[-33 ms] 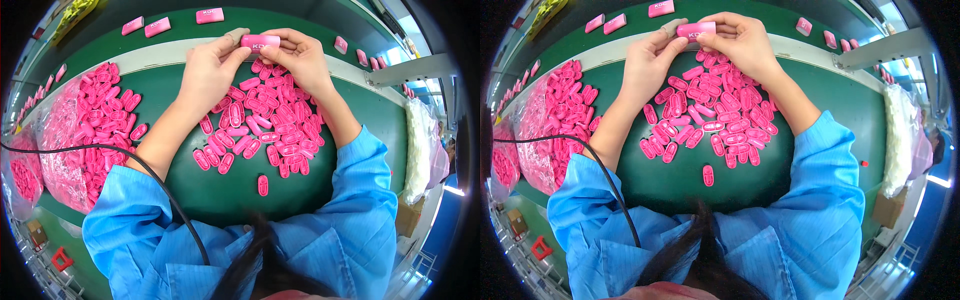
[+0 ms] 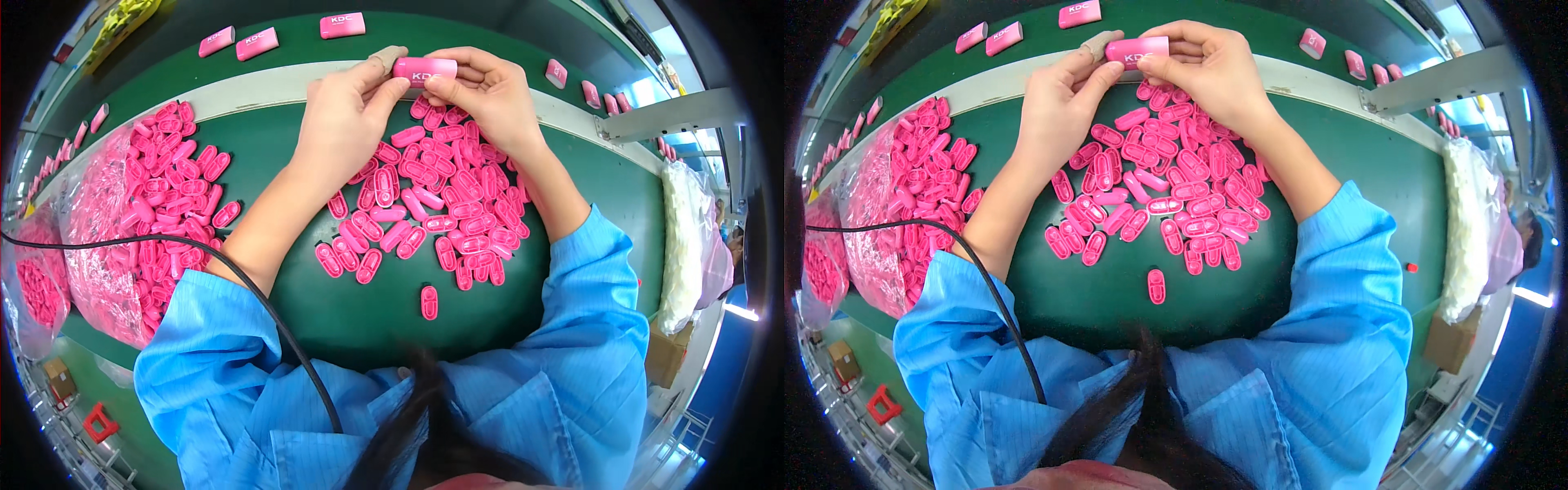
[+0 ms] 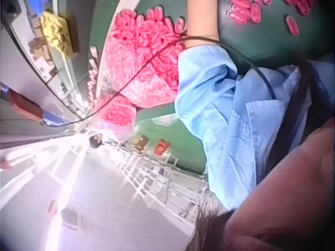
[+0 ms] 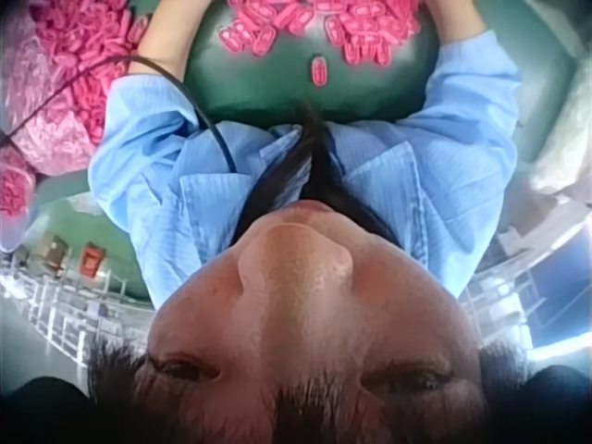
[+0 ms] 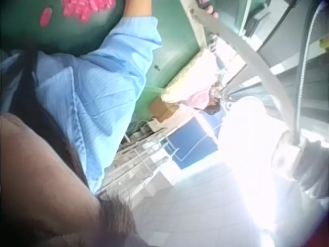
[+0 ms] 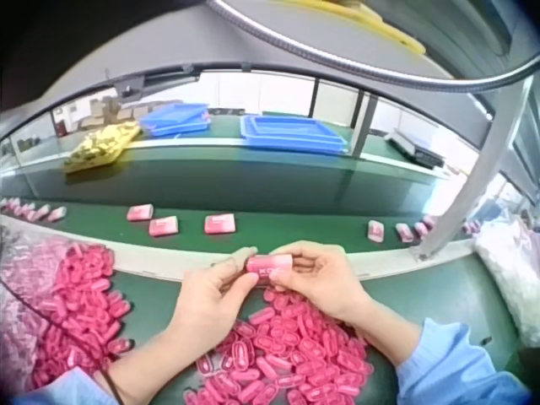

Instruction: The person assembles small pink plastic components by hand on a green workbench. They pick up two halves, snap them together to form a capsule-like unit, and place the finished items into a blue tray. The process is repetitive, involving picking, aligning, and snapping parts together.

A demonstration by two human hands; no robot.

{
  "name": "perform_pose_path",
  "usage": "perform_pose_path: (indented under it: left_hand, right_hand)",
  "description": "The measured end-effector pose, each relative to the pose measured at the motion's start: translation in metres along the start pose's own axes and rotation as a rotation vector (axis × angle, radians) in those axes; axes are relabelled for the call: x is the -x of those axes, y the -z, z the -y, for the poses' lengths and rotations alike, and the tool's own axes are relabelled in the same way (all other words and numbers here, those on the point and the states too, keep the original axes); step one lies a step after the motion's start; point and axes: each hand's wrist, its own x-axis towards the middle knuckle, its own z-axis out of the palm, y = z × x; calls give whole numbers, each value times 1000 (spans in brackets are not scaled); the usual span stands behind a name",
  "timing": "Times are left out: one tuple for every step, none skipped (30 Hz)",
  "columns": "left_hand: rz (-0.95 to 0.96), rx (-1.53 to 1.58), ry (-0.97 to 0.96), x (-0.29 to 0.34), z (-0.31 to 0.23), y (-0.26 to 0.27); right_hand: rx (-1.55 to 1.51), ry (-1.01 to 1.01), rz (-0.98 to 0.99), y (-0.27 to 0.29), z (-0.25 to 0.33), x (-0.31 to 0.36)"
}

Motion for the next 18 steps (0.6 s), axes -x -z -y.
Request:
perform_pose_path:
  left_hand:
    - [-13,-65,-47,0,-1,0]
    - [-36,-131,-47,3,-4,-2]
    - [-58,-197,-46,6,-10,-4]
    - [-79,-262,-46,8,-15,-6]
    - [-116,-340,-96,10,-20,-7]
    - [-133,-331,-167,11,-17,-9]
    - [-152,-323,-239,11,-10,-12]
    - [-171,-313,-320,7,-7,-14]
    - [-106,-309,-273,3,-4,-11]
    - [-98,-316,-221,0,-3,-8]
    - [-90,-328,-166,-4,-2,-7]
    - [-74,-333,-116,-8,-1,-6]
    - [-172,-344,-201,-15,6,-4]
    - [-277,-361,-281,-20,11,0]
    - [-179,-391,-209,-21,4,5]
    - [-80,-421,-138,-22,-6,8]
    - [14,-484,-100,-21,-10,8]
    - [109,-547,-63,-21,-13,7]
  right_hand:
    - [19,-4,7,1,0,1]
    - [53,11,-6,-2,1,3]
    - [86,26,-19,-6,6,4]
    - [120,40,-32,-10,7,6]
    - [212,101,-78,-13,8,6]
    - [226,118,-105,-15,7,7]
    - [239,136,-132,-18,6,8]
    - [256,162,-163,-18,7,7]
    - [238,109,-120,-14,5,3]
    - [219,55,-77,-6,1,-7]
    - [195,1,-32,1,-4,-20]
    - [254,-20,2,8,-5,-32]
    - [265,-69,20,15,-12,-46]
    - [270,-115,47,19,-17,-60]
    - [272,-137,47,23,-21,-71]
    - [275,-160,47,26,-25,-80]
    - [279,-179,57,23,-21,-85]
    - [365,-159,-8,24,-16,-85]
